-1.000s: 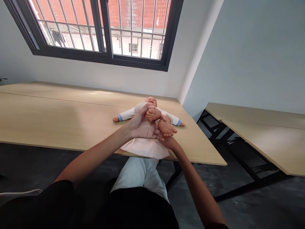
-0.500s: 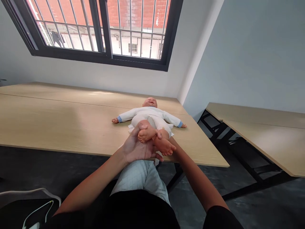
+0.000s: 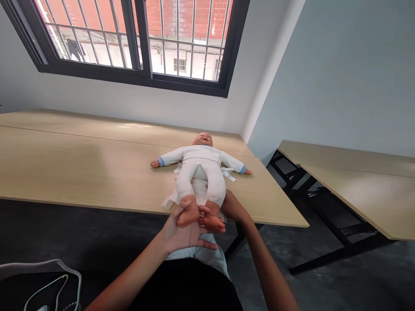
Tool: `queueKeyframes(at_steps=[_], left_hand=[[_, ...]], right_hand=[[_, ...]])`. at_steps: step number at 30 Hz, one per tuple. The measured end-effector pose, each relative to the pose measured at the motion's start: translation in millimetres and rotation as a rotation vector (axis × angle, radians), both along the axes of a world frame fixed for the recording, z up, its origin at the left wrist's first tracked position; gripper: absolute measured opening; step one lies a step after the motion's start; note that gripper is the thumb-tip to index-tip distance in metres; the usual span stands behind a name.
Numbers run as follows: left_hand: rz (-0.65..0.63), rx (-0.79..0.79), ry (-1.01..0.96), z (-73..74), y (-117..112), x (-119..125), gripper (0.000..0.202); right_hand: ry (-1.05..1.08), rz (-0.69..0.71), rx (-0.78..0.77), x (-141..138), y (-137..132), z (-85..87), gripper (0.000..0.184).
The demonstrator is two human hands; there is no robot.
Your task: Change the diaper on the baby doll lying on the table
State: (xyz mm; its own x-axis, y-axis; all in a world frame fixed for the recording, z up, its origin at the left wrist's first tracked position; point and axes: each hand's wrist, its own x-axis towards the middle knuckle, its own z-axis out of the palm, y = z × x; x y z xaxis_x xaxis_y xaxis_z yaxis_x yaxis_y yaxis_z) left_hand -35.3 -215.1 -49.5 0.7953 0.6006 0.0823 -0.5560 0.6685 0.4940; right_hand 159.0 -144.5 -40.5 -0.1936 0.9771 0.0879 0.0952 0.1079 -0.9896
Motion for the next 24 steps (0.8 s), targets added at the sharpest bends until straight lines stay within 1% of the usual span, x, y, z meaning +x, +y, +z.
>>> queueKeyframes(at_steps=[2,5,6,8,10,13,15,17,19,21,23,24], left_hand=[[0.01,-0.031,0.0,-7.5,-1.9,-4.7,0.047],[0.021,-0.05,0.007,-12.8,-3.1,-9.0,0.051],[0.023,-0.056,0.018,-13.6,-3.2,-9.9,0.052],[0.035,-0.074,0.051,-14.3,-3.8,-12.3,0.055],[0.063,-0.097,0.078,-14.4,-5.5,-17.8,0.054],[0.147,-0.143,0.113,-14.5,-10.0,-34.1,0.042],[0.207,-0.182,0.144,-14.5,-13.2,-48.9,0.034],[0.259,-0.218,0.163,-14.0,-15.4,-63.4,0.032],[0.302,-0.239,0.16,-12.6,-16.4,-74.8,0.033],[0.332,-0.245,0.159,-10.8,-16.8,-81.8,0.036],[0.346,-0.25,0.162,-9.8,-17.2,-84.6,0.038],[0.347,-0.253,0.165,-9.8,-17.5,-84.8,0.037]], right_hand=[[0.014,-0.016,0.012,5.2,-9.8,-5.0,0.044],[0.24,-0.11,-0.125,-0.7,-22.0,-11.6,0.064],[0.284,-0.128,-0.17,-3.7,-24.8,-11.9,0.067],[0.293,-0.139,-0.218,-6.8,-28.1,-9.9,0.073],[0.313,-0.138,-0.24,-3.9,-29.0,-6.8,0.075],[0.368,-0.168,-0.258,10.3,-26.8,-5.7,0.066],[0.34,-0.205,-0.268,21.8,-23.6,-7.9,0.064],[0.292,-0.202,-0.273,31.6,-19.7,-11.0,0.065],[0.236,-0.182,-0.245,38.2,-16.3,-13.3,0.065],[0.137,-0.189,-0.171,39.9,-15.5,-12.6,0.063],[-0.02,-0.281,-0.016,34.6,-19.9,-7.4,0.06],[-0.119,-0.33,0.102,28.5,-24.5,-3.4,0.059]])
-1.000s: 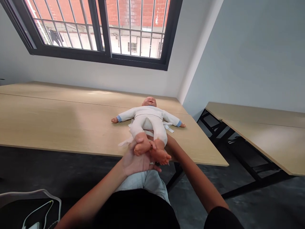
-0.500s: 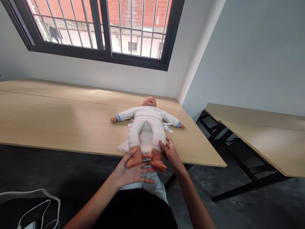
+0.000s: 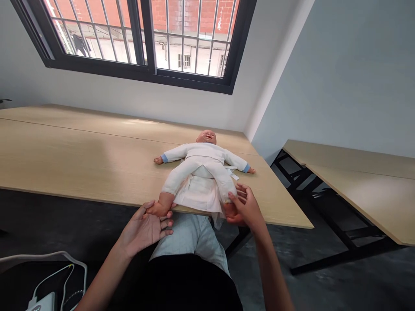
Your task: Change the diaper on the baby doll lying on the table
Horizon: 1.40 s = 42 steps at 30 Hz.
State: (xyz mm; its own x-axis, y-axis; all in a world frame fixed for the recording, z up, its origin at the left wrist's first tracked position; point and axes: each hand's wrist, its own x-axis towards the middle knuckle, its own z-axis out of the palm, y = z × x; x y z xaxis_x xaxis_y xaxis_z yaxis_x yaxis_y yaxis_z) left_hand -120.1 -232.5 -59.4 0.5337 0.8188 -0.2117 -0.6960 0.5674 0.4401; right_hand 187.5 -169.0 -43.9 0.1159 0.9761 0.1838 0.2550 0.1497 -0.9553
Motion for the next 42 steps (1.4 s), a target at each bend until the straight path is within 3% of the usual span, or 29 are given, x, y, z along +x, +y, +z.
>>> queueKeyframes(at_steps=[3,6,7,9,10,13,18,20,24,28,31,35,38,40,42], left_hand=[[-0.01,-0.007,0.007,-1.7,-1.2,2.7,0.036],[0.002,-0.031,0.011,-3.4,-2.5,7.5,0.036],[0.011,-0.047,0.01,-3.5,-2.8,9.1,0.037],[0.033,-0.083,0.006,-2.7,-3.6,12.0,0.041],[0.044,-0.104,0.006,-1.8,-3.9,13.3,0.043],[0.085,-0.168,0.017,2.4,-4.5,17.8,0.049],[0.119,-0.223,0.027,9.8,-4.0,32.3,0.052],[0.115,-0.222,0.042,11.3,-4.3,40.4,0.052],[0.053,-0.174,0.089,13.1,-8.7,54.6,0.055],[0.008,-0.176,0.125,12.4,-16.1,60.7,0.057],[0.028,-0.189,0.135,8.6,-19.6,58.4,0.052],[0.03,-0.151,0.156,4.1,-21.2,52.1,0.035],[0.053,-0.102,0.26,0.7,-21.7,52.5,0.046],[0.161,-0.063,0.401,-5.0,-22.7,55.3,0.053],[0.38,-0.002,0.611,-12.3,-24.3,57.9,0.059]], right_hand=[[-0.411,-0.007,0.368,-31.9,-20.5,11.3,0.052],[-0.852,0.029,0.569,-73.4,-38.3,11.0,0.059],[-0.973,0.027,0.614,-85.3,-41.1,8.1,0.054],[-1.136,0.014,0.684,-102.2,-41.4,1.8,0.026],[-1.176,0.006,0.713,-106.7,-39.6,0.1,0.016],[-1.212,-0.04,0.78,-106.7,-29.6,8.1,0.021],[-1.224,-0.073,0.927,-93.2,5.2,55.6,0.025],[-1.279,-0.002,0.964,-92.7,30.3,74.3,0.025],[-1.38,0.266,0.832,-99.5,93.8,98.6,0.033],[-1.152,0.369,0.491,-99.2,152.8,102.1,0.025],[-1.035,0.343,0.396,-87.1,181.1,86.9,0.023],[-0.898,0.332,0.268,-66.7,197.6,55.4,0.029],[-0.816,0.32,0.222,-58.5,201.8,39.1,0.03],[-0.771,0.318,0.211,-56.8,203.3,33.6,0.03],[-0.729,0.318,0.207,-56.6,204.0,30.7,0.03]])
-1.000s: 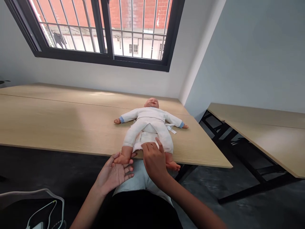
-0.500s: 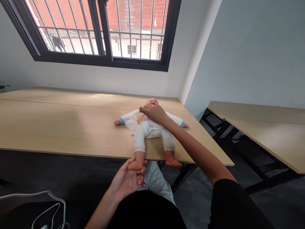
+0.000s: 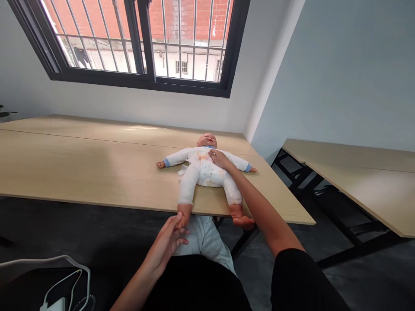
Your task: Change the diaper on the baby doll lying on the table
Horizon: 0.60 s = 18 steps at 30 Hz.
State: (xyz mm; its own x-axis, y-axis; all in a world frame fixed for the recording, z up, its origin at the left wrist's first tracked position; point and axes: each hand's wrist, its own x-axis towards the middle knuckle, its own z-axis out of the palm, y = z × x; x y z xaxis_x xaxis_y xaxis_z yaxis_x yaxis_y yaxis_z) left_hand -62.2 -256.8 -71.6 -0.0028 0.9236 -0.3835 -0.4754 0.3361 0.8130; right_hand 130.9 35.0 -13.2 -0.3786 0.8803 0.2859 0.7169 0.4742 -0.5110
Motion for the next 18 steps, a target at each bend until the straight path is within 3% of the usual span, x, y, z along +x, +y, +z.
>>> queueKeyframes(at_steps=[3,5,6,8,11,15,18], left_hand=[[0.37,0.2,0.431,-1.2,-2.1,0.3,0.061],[0.443,0.388,0.679,12.5,0.4,-0.2,0.047],[0.395,0.493,0.762,23.5,4.6,0.3,0.037],[0.156,0.71,0.825,49.2,21.9,4.0,0.022],[-0.228,0.913,0.829,78.4,72.3,15.8,0.022],[-0.576,0.961,1.297,84.4,155.4,32.4,0.038],[-0.658,0.976,1.396,80.6,196.8,38.2,0.041]], right_hand=[[0.053,-0.001,-0.015,0.0,0.0,-2.4,0.029],[0.081,-0.001,-0.026,0.1,-0.6,-3.5,0.029],[0.093,-0.002,-0.032,0.2,-1.0,-3.8,0.028],[0.119,-0.005,-0.043,0.0,-1.9,-4.2,0.028],[0.162,-0.02,-0.057,-0.8,-3.6,-5.2,0.027],[0.252,-0.148,-0.058,2.3,-6.1,-10.7,0.025],[0.365,-0.35,-0.01,14.6,-7.8,-16.3,0.024]])
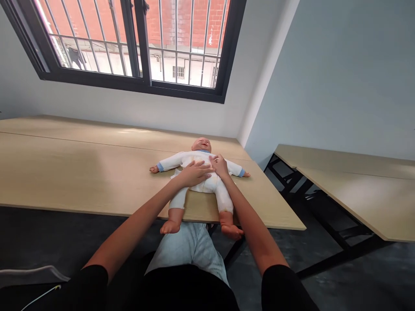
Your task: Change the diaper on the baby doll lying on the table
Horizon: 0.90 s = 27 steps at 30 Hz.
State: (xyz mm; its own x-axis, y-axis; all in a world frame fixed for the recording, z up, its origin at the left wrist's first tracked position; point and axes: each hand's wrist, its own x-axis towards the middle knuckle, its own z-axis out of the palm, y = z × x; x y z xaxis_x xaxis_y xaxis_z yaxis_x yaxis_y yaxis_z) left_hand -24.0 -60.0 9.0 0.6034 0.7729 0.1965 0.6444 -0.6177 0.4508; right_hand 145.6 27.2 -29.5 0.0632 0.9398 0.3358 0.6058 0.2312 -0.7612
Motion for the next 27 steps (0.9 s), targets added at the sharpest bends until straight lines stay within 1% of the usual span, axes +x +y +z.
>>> queueKeyframes(at_steps=[2,5,7,10,13,16,20,24,27], left_hand=[[0.004,0.002,0.039,-0.3,12.9,2.1,0.041],[0.03,-0.004,0.112,2.4,18.1,8.5,0.041],[0.055,-0.01,0.151,4.3,18.0,15.8,0.042],[0.099,-0.011,0.193,4.8,17.8,26.3,0.045],[0.132,-0.008,0.215,3.5,18.2,30.6,0.048],[0.161,0.001,0.222,2.5,18.4,30.2,0.052],[0.195,0.009,0.229,1.4,19.1,29.6,0.056],[0.208,0.005,0.236,-1.0,19.8,29.7,0.058],[0.214,0.0,0.238,-1.6,20.1,29.7,0.064]], right_hand=[[0.071,-0.114,0.023,14.1,-1.6,-2.2,0.019],[0.149,-0.174,0.032,42.0,-6.1,-2.4,0.018],[0.165,-0.179,0.021,63.6,-11.8,-2.5,0.021],[0.121,-0.172,-0.02,94.9,-25.5,-6.3,0.028],[0.036,-0.094,-0.094,114.7,-41.7,-15.0,0.037],[-0.018,0.006,-0.147,118.7,-51.7,-24.0,0.038],[-0.01,0.058,-0.168,113.8,-52.0,-28.2,0.032],[0.099,0.033,-0.138,110.6,-49.5,-23.2,0.034],[0.223,0.011,-0.076,102.1,-51.3,-14.5,0.034]])
